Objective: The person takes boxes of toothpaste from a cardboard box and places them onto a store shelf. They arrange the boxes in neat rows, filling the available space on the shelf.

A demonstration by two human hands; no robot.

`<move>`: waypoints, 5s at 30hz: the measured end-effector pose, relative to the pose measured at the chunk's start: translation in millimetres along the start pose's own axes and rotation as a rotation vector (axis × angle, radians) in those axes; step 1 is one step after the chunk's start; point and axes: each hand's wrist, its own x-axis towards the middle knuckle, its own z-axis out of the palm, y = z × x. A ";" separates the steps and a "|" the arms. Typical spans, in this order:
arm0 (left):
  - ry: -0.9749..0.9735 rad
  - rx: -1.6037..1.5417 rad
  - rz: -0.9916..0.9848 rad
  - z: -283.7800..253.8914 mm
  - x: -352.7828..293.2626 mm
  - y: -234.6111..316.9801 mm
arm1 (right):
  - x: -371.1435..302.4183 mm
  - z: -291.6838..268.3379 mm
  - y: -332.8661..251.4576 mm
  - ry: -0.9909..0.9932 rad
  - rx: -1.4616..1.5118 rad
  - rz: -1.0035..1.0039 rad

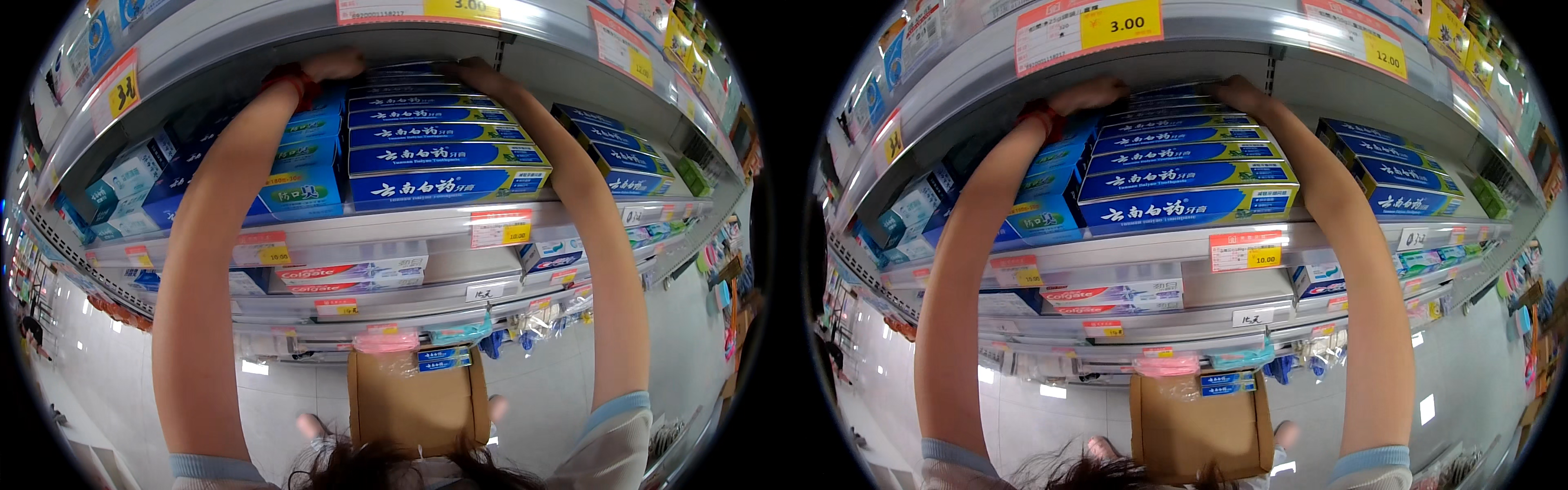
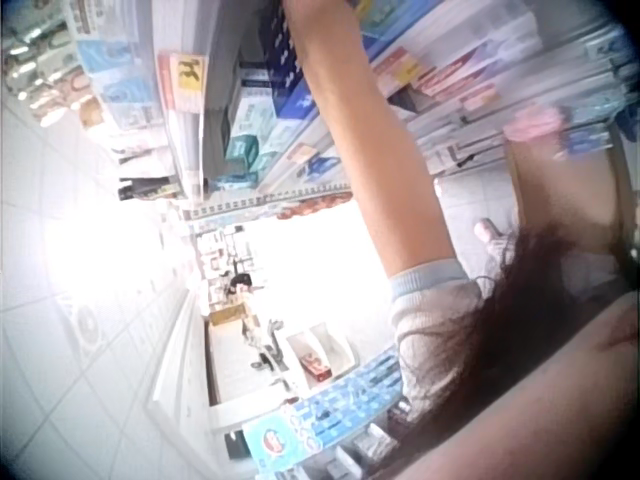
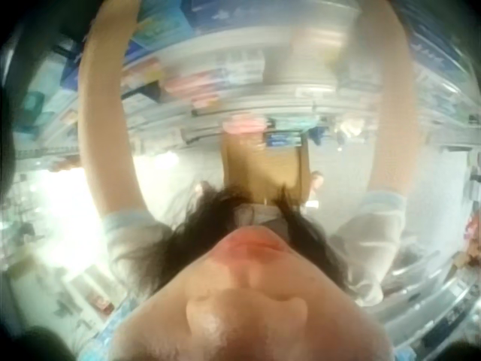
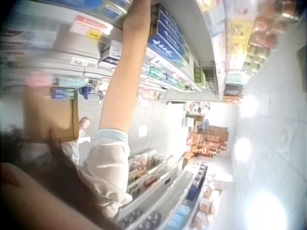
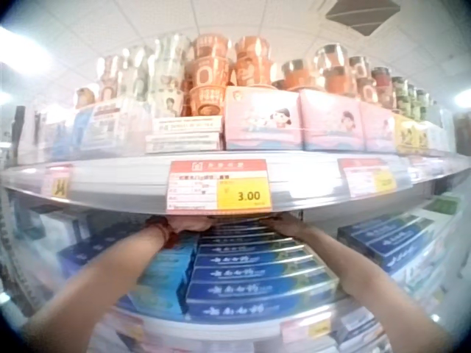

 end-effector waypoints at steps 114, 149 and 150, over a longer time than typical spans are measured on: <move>-0.447 -0.674 -0.237 513.8 -516.7 184.6 | -665.1 289.0 188.5 -0.169 0.463 1.113; 0.648 0.647 0.256 -53.8 -54.7 -1.1 | 1.2 -3.1 -37.5 0.114 0.590 -0.198; 0.686 0.670 0.263 -51.6 -48.8 -10.7 | 2.6 6.3 -41.7 0.121 0.608 -0.164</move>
